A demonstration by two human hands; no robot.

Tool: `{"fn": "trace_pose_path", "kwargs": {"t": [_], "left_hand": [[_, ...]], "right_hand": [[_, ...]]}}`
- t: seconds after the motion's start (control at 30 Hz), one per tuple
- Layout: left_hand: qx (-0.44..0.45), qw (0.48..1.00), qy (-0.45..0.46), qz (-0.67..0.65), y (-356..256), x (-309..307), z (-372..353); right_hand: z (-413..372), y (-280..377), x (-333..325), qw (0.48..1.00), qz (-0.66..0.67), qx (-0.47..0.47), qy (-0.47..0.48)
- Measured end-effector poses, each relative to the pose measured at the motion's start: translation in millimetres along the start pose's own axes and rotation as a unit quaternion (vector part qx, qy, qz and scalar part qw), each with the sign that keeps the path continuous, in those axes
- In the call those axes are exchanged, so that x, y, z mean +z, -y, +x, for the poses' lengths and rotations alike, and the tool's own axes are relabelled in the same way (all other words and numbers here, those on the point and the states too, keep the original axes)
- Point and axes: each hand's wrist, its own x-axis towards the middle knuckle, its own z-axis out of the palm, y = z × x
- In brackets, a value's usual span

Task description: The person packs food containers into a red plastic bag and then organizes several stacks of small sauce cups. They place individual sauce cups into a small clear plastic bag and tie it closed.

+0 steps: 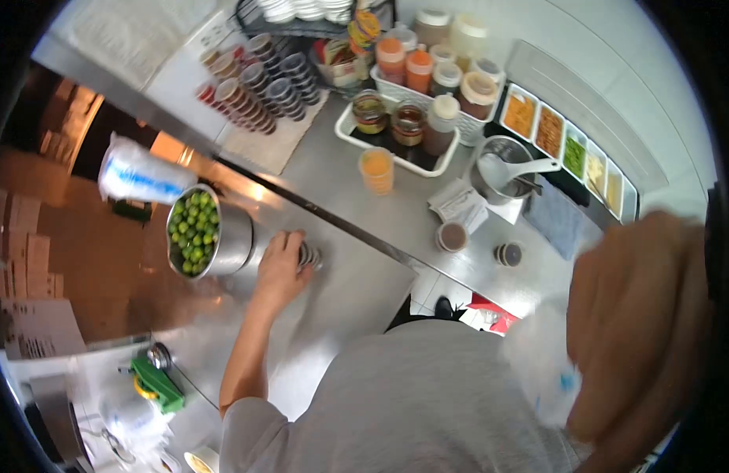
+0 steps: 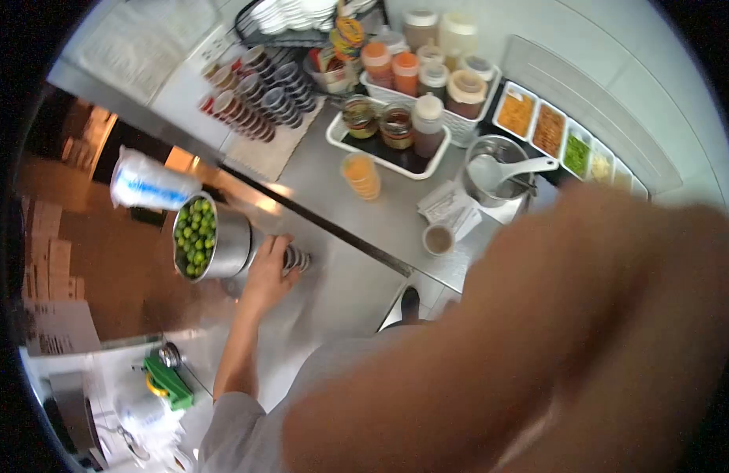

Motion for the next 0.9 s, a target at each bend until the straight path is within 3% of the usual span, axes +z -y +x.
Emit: {"fn": "trace_pose_path", "kwargs": {"t": [0.17, 0.27, 0.37, 0.53, 0.6, 0.67, 0.83, 0.9], "left_hand": [[-0.02, 0.988, -0.069, 0.133, -31, -19, -4], [-0.005, 0.981, -0.169, 0.094, -63, -19, -17], [0.092, 0.987, -0.126, 0.039, -92, -4, -30], [0.191, 0.979, -0.066, -0.037, -167, 63, -47], [0.177, 0.963, -0.043, -0.197, -204, 95, -37], [0.184, 0.949, -0.103, -0.232, -238, 124, -21], [0.205, 0.944, -0.197, -0.166, -279, 188, 25], [0.175, 0.952, -0.183, -0.17, -291, 195, 28]], "right_hand": [[-38, 14, 45, 0.979, 0.2, -0.01, -0.045], [-53, 19, 69, 0.963, 0.262, -0.019, -0.059], [-83, 29, 81, 0.949, 0.304, -0.023, -0.075], [-136, 39, 102, 0.923, 0.371, -0.011, -0.1], [-158, 44, 110, 0.912, 0.394, -0.01, -0.11], [-178, 49, 119, 0.905, 0.41, -0.012, -0.116], [-218, 62, 140, 0.89, 0.435, -0.009, -0.135], [-228, 64, 147, 0.882, 0.447, -0.006, -0.147]]}}
